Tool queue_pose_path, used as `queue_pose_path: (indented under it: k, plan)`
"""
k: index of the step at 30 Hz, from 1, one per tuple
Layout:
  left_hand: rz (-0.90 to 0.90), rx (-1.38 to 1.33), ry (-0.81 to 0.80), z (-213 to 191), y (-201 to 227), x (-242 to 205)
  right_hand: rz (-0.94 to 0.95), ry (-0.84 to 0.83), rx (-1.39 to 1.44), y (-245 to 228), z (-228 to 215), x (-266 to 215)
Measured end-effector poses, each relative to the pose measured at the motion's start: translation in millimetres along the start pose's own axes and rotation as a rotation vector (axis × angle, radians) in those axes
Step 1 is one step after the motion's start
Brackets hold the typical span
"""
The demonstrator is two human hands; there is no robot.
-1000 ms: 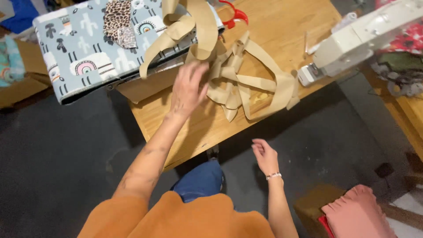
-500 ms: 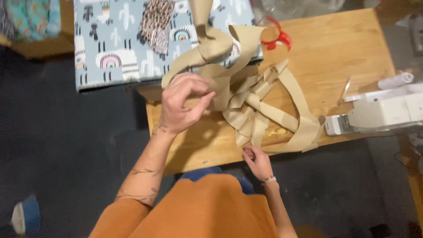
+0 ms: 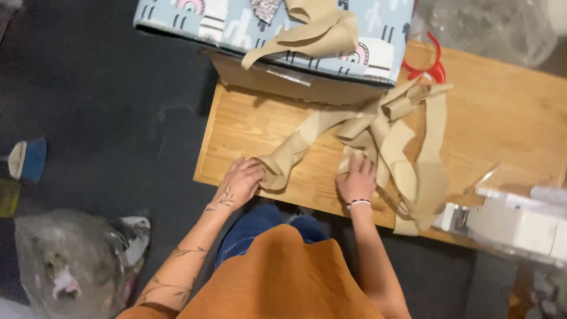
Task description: Organizing fabric scraps and plastic packaging on a work table and storage shelves.
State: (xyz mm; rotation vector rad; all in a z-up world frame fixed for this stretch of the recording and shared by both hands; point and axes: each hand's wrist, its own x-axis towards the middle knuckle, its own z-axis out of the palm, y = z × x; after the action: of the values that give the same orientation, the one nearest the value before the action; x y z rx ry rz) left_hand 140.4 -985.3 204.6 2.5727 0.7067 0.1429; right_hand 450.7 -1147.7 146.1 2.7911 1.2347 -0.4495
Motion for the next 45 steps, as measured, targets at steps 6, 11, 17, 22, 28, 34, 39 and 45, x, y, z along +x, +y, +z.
queue_pose_path:
  k: [6,11,17,22,28,34,39,45]
  plan:
    - [-0.19,-0.03,0.066,22,28,-8,0.036,-0.012,0.033,85,16,51]
    - [-0.364,-0.01,0.074,15,40,-9,-0.044,0.006,-0.01,52,-59,45]
    - [-0.59,-0.102,0.18,33,23,-6,-0.656,0.814,0.526,-76,-206,67]
    - [-0.407,-0.086,0.272,20,23,4,-0.489,0.664,0.407,-119,-220,120]
    - [-0.066,0.012,-0.137,29,56,28,-0.786,0.572,1.172,-92,-214,52]
    - [-0.225,0.232,-0.222,33,29,54,-0.136,0.04,2.046,-25,-123,2]
    - [-0.33,0.294,0.037,21,-13,63,0.171,-0.228,1.992,24,30,-33]
    - [-0.173,0.108,0.249,15,10,61,0.409,-0.282,1.814,13,70,-58]
